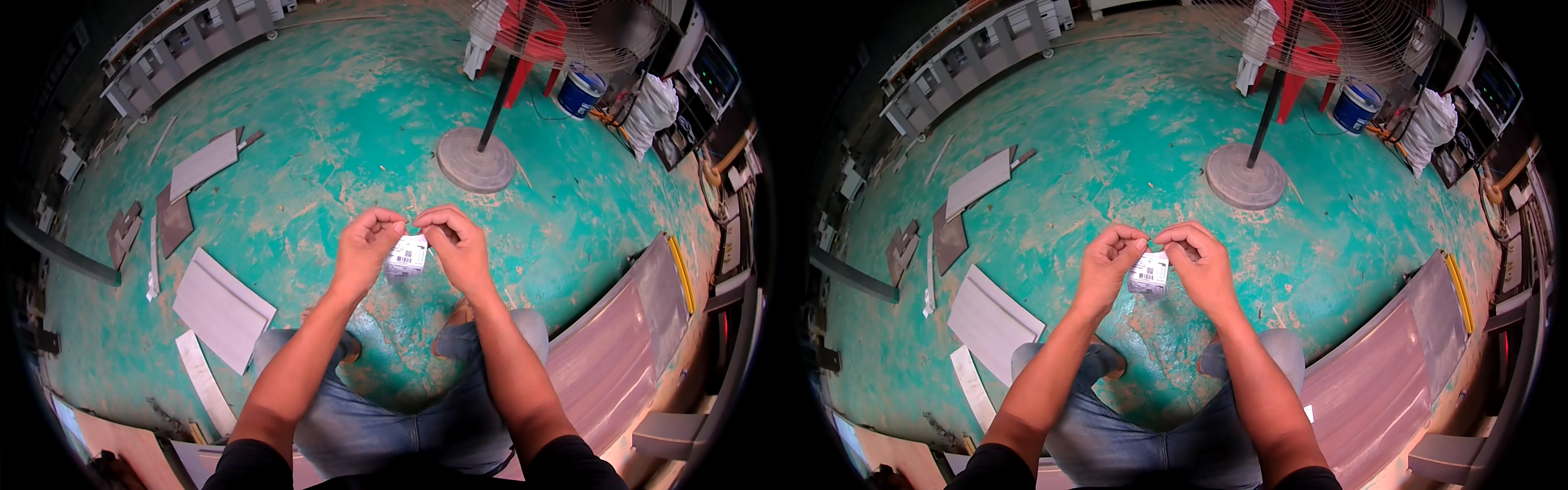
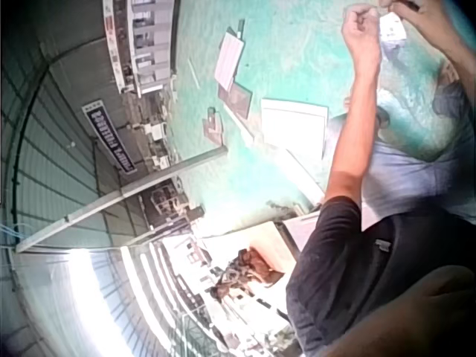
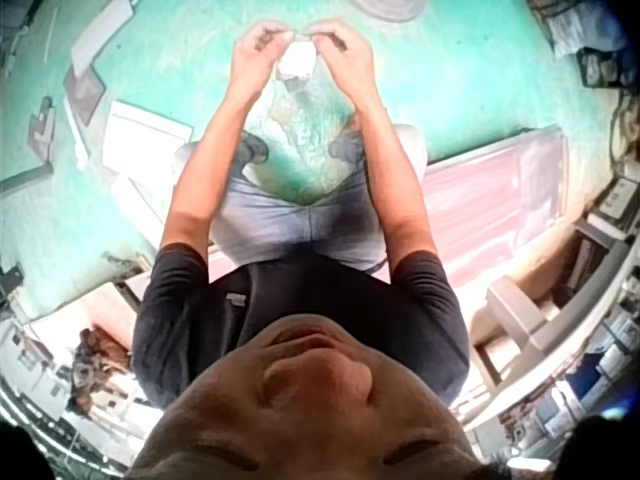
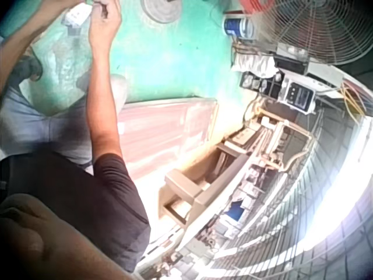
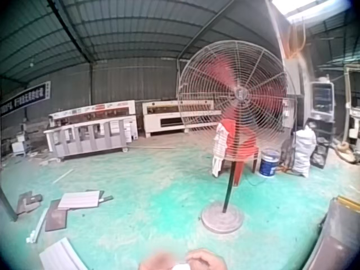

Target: The person is holding a sheet of labels, peeling off a single label by hand, and applying it onto a white wood panel.

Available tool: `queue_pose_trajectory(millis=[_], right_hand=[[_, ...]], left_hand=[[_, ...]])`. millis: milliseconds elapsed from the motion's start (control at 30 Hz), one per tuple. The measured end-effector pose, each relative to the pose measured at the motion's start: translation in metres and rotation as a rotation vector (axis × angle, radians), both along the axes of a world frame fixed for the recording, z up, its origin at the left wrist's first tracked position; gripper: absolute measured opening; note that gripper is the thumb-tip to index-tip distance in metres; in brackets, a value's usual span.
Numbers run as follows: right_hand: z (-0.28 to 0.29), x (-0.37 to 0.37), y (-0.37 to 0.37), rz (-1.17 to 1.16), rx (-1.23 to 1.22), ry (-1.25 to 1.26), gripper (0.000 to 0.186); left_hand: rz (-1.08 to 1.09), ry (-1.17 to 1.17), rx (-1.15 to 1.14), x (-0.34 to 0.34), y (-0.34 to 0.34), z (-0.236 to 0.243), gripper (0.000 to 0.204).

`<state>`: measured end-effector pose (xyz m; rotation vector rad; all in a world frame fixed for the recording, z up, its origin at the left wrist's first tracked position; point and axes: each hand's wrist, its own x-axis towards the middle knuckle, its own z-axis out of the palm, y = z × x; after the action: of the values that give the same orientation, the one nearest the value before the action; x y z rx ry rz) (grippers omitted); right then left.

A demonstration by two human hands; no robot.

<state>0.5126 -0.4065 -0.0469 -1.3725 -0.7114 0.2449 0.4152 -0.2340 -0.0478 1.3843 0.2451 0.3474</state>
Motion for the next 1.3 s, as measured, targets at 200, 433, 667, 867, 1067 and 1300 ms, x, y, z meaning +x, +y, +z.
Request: queue_pose_trajectory(millis=[200,433,667,867,1067,1300], right_hand=[[-0.002,0.000,0.002,0.027,-0.069,0.198,0.020],[0.003,-0.010,0.004,0.163,-0.229,0.163,0.023],[-0.007,-0.005,0.004,0.130,-0.135,0.223,0.023],[-0.002,0.003,0.002,0.055,-0.022,0.230,0.022],[0.002,-0.005,0.002,0.054,-0.055,0.220,0.026],[0.005,-0.003,0.001,-0.017,-0.117,-0.050,0.023]], left_hand=[[0.079,0.022,0.009,0.005,-0.001,-0.016,0.013],[0.232,-0.103,0.101,0.008,0.002,-0.017,0.011],[0.173,-0.109,0.025,0.006,0.000,-0.005,0.018],[0.020,-0.079,-0.066,0.003,-0.007,0.003,0.019],[0.014,-0.063,-0.040,0.003,0.000,-0.010,0.014],[-0.033,-0.031,-0.151,0.000,-0.002,-0.010,0.014]])
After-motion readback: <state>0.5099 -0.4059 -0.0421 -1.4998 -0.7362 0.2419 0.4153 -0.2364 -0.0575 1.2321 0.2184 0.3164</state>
